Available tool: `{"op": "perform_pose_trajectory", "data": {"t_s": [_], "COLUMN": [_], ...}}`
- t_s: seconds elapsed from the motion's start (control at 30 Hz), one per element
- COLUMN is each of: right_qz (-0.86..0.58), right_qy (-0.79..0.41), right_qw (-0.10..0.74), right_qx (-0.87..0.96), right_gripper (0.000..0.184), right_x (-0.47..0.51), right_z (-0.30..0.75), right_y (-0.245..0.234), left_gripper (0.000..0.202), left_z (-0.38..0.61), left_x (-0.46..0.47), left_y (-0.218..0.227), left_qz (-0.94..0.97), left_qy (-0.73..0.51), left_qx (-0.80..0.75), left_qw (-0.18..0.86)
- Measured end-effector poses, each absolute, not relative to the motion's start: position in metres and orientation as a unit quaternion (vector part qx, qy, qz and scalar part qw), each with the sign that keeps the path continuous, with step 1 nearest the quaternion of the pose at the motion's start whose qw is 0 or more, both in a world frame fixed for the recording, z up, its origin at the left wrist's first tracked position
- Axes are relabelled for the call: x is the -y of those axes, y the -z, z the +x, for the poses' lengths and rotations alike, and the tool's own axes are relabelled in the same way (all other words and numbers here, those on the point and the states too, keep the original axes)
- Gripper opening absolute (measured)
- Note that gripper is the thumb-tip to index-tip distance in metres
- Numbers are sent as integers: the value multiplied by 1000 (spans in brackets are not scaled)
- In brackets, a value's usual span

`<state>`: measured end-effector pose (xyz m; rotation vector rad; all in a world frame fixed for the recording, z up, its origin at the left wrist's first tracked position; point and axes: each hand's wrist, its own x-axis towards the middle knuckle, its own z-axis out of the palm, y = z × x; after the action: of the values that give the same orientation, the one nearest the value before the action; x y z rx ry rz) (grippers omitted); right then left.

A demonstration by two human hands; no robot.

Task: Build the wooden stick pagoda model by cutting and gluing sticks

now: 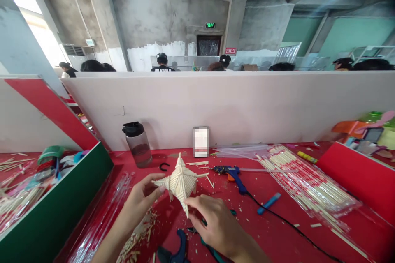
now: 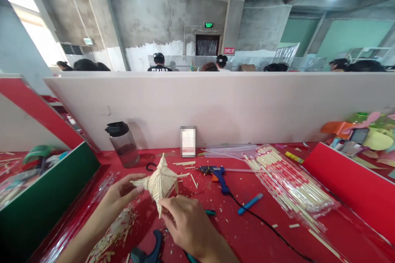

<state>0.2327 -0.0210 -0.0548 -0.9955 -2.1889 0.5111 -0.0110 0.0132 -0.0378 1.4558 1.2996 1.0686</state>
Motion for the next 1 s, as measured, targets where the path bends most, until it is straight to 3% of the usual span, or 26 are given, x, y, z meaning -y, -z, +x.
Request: {"op": "perform_pose_trajectory", "data": {"t_s": [0.3, 0.47, 1.0], "right_qz": [-408, -401, -387], "right_qy": [-399, -484, -487], "right_qw": [397, 431, 521], "right_qx": [719, 648, 584], "right_gripper": [44, 38, 48], "right_x": [19, 17, 15], "right_z": [229, 226, 225], "right_y": [54, 55, 56], "left_gripper": [31, 28, 27], "left_z": [2, 4, 13], "left_x": [-7, -5, 3], "left_y": [48, 46, 35], "left_qz": [476, 479, 509], "left_qy": [-487, -490, -528], "left_qx": [-503, -488, -437], "left_qw": [533, 541, 520]}}
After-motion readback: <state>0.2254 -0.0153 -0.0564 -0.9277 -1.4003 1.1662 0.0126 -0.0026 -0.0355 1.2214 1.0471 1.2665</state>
